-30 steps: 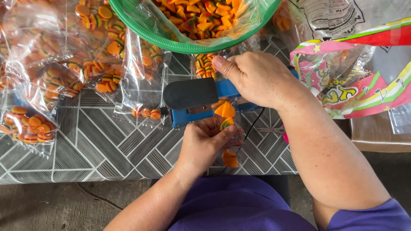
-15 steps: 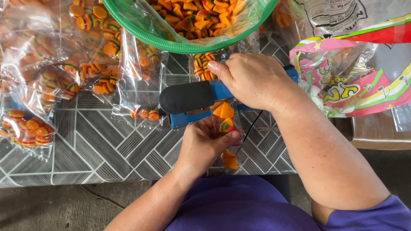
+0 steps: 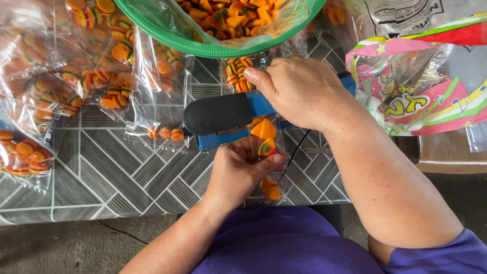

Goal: Sealing small plastic bags filled with snacks using a manual heat sealer and trimming them with scissors.

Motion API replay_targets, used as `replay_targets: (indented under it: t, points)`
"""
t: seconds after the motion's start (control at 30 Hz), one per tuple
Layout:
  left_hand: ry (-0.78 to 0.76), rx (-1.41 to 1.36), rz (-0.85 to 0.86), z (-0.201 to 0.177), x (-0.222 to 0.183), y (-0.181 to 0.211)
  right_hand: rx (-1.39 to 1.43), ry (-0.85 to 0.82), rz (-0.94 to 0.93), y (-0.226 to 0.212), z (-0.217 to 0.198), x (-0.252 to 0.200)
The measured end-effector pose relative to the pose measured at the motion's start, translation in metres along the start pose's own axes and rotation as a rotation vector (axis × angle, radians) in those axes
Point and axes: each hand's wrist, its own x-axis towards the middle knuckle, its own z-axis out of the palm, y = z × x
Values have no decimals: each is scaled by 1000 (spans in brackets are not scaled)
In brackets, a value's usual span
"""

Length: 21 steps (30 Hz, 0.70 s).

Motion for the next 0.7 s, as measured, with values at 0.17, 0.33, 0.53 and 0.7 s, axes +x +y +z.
replay_targets:
  t: [0.17, 0.33, 0.53, 0.7]
  points:
    - [-9, -47, -13, 0, 0, -1, -7, -19, 28, -2, -1, 0]
    - [15, 9, 2, 1, 0, 1, -3, 5, 22, -1, 1, -1]
    - [-16, -65, 23, 1, 2, -5, -23, 33, 1, 2, 5, 0]
    - [-15, -13, 32, 2, 0, 2, -14, 21, 14, 0, 2, 0]
